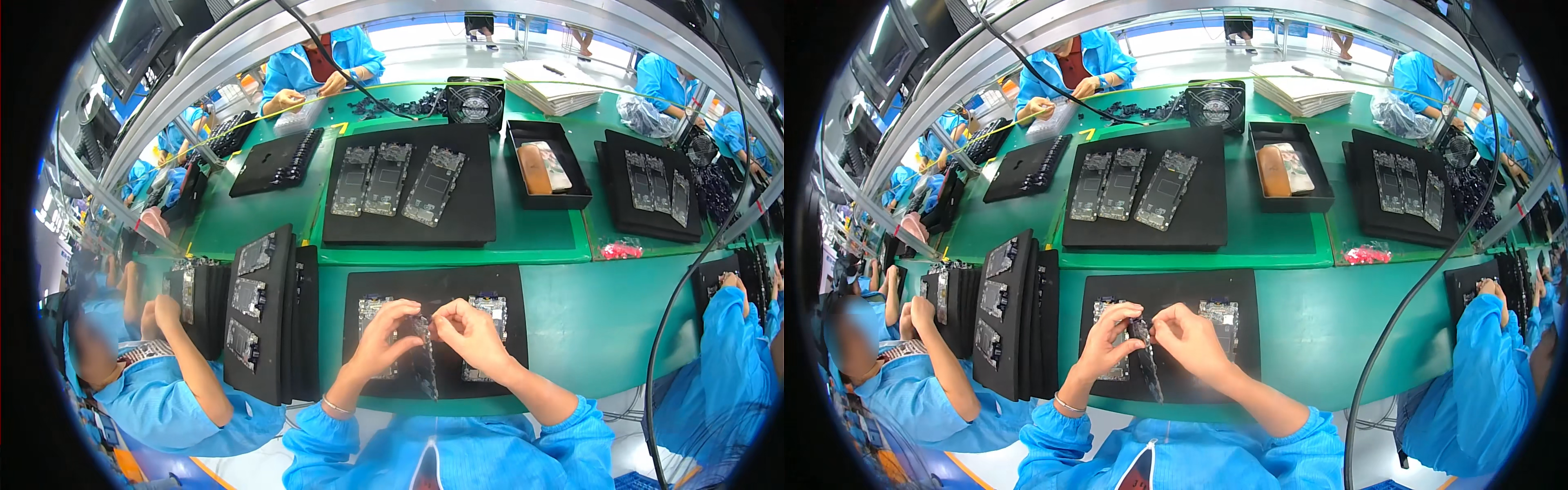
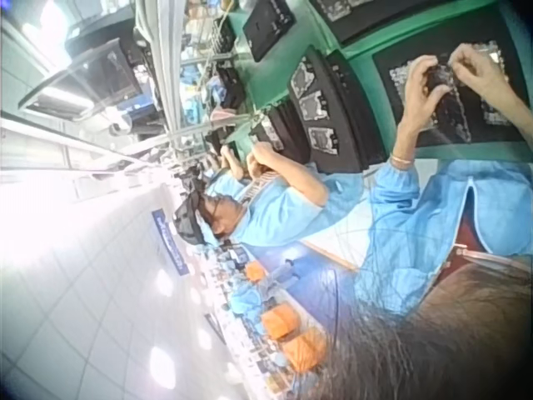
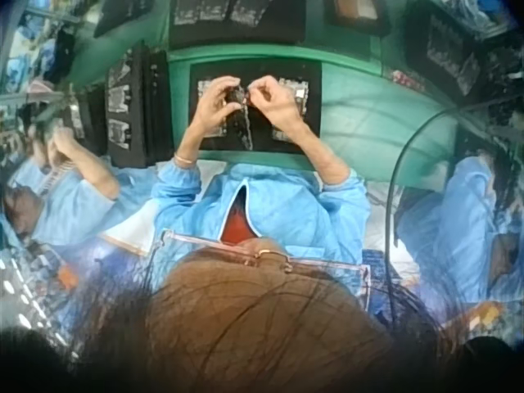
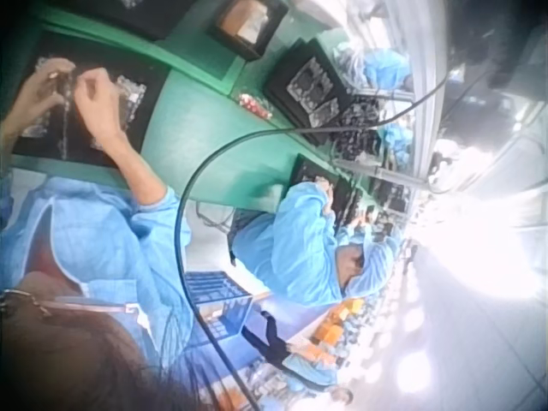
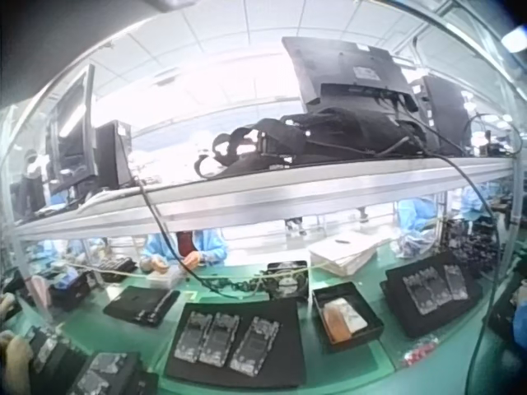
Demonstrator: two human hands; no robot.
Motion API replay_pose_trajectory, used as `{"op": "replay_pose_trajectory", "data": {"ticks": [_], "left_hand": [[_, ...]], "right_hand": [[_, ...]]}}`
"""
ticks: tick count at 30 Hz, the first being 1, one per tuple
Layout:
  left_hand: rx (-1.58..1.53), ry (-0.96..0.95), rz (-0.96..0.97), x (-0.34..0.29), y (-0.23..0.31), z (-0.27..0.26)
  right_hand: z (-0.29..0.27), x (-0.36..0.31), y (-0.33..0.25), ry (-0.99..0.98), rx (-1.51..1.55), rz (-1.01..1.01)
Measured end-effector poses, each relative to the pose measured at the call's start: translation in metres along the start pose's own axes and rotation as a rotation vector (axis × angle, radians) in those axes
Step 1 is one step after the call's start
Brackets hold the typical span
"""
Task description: The person assembles electronic components on a green workbench, repeatedly picking up small parts and attaching them to circuit boards. They handle multiple boards and components, placing finished units into black trays. The task involves precise hand movements and coordination with other workers in a cleanroom environment.
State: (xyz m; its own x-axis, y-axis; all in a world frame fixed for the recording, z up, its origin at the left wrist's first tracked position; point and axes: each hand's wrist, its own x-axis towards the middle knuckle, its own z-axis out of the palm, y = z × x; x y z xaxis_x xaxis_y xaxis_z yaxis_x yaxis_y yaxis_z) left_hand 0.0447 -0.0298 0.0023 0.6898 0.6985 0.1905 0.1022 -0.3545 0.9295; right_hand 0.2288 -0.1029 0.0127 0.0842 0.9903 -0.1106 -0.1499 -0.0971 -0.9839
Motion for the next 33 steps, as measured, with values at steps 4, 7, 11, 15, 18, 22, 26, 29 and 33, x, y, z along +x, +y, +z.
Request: {"op": "replay_pose_trajectory", "data": {"ticks": [4,7,11,15,18,22,26,29,33], "left_hand": [[0.078,0.001,0.050,0.000,0.001,0.001],[0.139,0.009,0.071,0.001,0.004,0.002],[0.210,0.001,0.146,0.003,0.004,0.002],[0.057,-0.018,0.105,0.003,-0.001,0.001],[0.015,-0.022,0.028,0.007,0.001,-0.001],[0.331,-0.018,-0.011,0.023,-0.007,-0.001],[0.774,0.041,0.000,0.033,-0.016,0.008],[0.921,-0.024,-0.155,0.027,-0.019,-0.026],[0.770,-0.094,-0.329,0.008,-0.017,-0.052]], "right_hand": [[0.001,-0.006,-0.011,0.008,-0.102,-0.018],[0.000,-0.008,-0.015,0.022,-0.170,-0.037],[-0.003,-0.004,-0.006,0.011,-0.209,-0.046],[-0.007,0.008,0.007,-0.066,0.003,0.016],[-0.011,0.019,0.023,-0.041,0.068,0.028],[-0.021,0.026,0.027,0.127,-0.097,-0.013],[-0.027,0.019,0.019,0.161,-0.098,0.030],[-0.030,0.010,0.021,0.150,-0.058,0.058],[-0.001,0.015,0.025,0.012,-0.086,0.113]]}}
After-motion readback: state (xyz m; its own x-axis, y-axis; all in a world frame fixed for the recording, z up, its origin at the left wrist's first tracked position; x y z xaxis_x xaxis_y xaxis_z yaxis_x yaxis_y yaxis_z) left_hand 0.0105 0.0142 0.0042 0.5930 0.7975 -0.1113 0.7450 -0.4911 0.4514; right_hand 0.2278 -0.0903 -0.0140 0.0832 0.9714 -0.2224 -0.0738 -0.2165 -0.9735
